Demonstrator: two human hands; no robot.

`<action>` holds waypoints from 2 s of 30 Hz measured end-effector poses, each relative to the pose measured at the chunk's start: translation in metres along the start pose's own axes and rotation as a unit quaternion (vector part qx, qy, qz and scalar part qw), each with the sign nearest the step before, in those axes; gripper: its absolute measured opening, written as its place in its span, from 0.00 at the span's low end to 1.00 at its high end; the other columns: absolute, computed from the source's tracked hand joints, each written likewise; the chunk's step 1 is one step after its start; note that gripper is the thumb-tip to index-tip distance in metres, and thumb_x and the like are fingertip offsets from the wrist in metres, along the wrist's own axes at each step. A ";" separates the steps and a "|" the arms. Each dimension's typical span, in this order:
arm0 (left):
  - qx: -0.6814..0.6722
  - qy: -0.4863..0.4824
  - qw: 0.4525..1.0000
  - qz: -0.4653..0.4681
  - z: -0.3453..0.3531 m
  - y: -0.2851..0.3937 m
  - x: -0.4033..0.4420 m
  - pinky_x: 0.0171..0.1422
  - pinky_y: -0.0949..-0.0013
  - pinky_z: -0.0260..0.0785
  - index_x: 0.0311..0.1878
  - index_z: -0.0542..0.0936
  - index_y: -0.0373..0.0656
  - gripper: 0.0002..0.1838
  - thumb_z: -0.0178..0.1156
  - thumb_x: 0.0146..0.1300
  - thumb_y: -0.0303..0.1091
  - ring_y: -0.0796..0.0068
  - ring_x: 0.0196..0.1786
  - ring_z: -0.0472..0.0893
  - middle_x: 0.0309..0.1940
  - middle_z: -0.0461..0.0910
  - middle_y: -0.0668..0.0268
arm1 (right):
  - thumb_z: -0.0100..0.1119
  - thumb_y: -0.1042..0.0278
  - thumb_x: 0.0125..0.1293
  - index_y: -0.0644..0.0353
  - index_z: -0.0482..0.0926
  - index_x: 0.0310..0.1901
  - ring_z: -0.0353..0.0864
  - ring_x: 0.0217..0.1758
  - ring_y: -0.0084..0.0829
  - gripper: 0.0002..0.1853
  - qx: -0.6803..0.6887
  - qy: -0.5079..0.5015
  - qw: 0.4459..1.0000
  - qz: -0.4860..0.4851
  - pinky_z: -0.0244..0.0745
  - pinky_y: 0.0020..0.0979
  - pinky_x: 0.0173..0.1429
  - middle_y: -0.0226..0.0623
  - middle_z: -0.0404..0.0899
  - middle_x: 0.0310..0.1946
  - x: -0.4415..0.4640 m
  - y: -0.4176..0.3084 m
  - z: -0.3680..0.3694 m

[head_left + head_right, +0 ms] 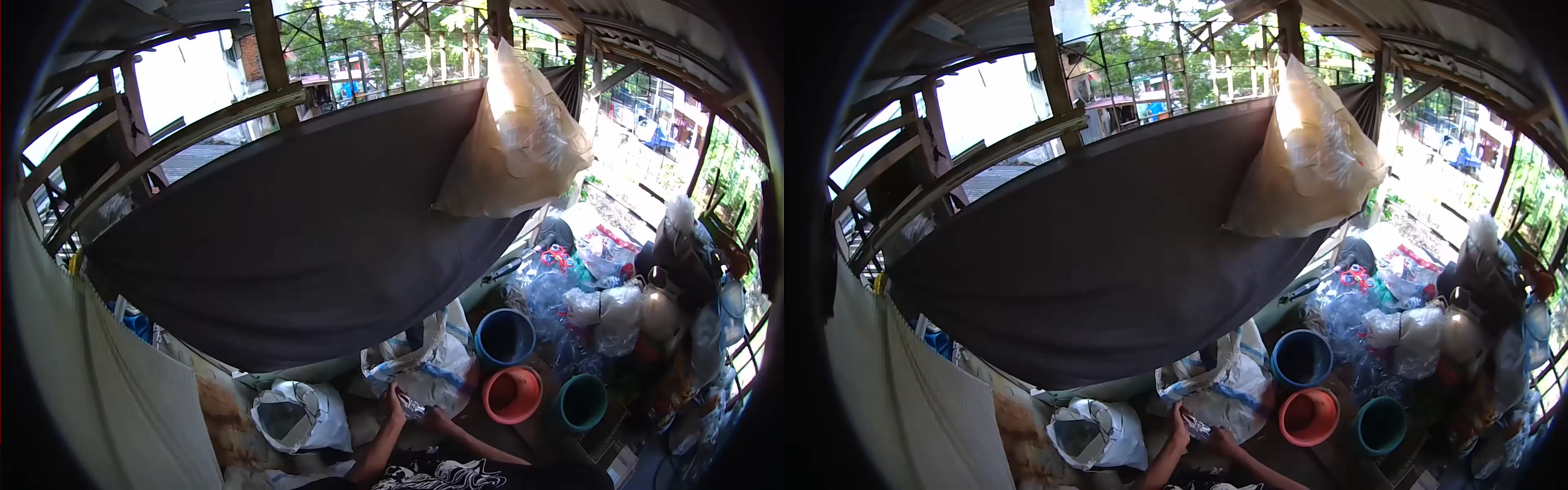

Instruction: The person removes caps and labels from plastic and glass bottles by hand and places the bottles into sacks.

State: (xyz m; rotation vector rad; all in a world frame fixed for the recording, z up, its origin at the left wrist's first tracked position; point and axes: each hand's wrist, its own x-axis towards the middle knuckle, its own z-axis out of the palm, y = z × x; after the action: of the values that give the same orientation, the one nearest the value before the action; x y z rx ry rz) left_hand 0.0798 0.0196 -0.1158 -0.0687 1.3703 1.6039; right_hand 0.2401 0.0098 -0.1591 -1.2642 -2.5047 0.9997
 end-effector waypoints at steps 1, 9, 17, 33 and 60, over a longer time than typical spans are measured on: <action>-0.102 0.011 0.994 -0.024 0.004 -0.001 -0.003 0.29 0.65 0.70 0.24 0.69 0.50 0.16 0.62 0.56 0.47 0.72 0.21 0.72 0.18 0.69 0.70 | 0.70 0.53 0.48 0.68 0.76 0.41 0.80 0.33 0.47 0.26 0.001 -0.006 1.000 -0.003 0.72 0.44 0.38 0.53 0.79 0.30 -0.006 -0.012 -0.006; -0.088 -0.026 0.996 -0.005 -0.011 0.054 -0.005 0.24 0.60 0.71 0.21 0.68 0.45 0.17 0.56 0.59 0.45 0.68 0.14 0.71 0.13 0.68 0.65 | 0.71 0.50 0.48 0.64 0.70 0.44 0.78 0.41 0.56 0.30 0.039 0.250 0.966 -0.048 0.71 0.49 0.40 0.56 0.77 0.36 -0.017 -0.121 -0.057; -0.048 -0.125 0.991 0.007 -0.037 0.078 0.010 0.23 0.63 0.70 0.19 0.68 0.47 0.17 0.54 0.60 0.45 0.70 0.15 0.70 0.13 0.68 0.66 | 0.69 0.57 0.46 0.61 0.67 0.46 0.80 0.37 0.61 0.29 0.096 0.099 0.990 -0.008 0.74 0.55 0.38 0.57 0.80 0.34 0.004 -0.143 -0.055; -0.285 -0.591 0.707 -0.265 -0.026 0.162 -0.018 0.46 0.62 0.65 0.41 0.74 0.46 0.15 0.52 0.66 0.48 0.68 0.40 0.74 0.31 0.75 0.66 | 0.64 0.61 0.56 0.61 0.68 0.58 0.76 0.45 0.28 0.29 0.521 0.121 0.779 -0.326 0.72 0.28 0.48 0.36 0.74 0.49 0.009 -0.148 0.028; 0.329 -0.078 0.933 0.125 -0.008 0.060 0.013 0.16 0.68 0.59 0.21 0.69 0.41 0.11 0.57 0.53 0.36 0.72 0.11 0.70 0.12 0.71 0.66 | 0.65 0.54 0.55 0.61 0.78 0.47 0.79 0.38 0.27 0.23 0.066 -0.126 0.989 -0.031 0.74 0.33 0.43 0.34 0.81 0.39 0.042 -0.133 -0.010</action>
State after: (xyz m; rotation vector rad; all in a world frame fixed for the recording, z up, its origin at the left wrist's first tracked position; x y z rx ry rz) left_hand 0.0286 0.0289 -0.0832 0.6434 1.7684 1.2346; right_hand 0.1309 -0.0082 -0.0739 -1.0752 -2.5875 1.3599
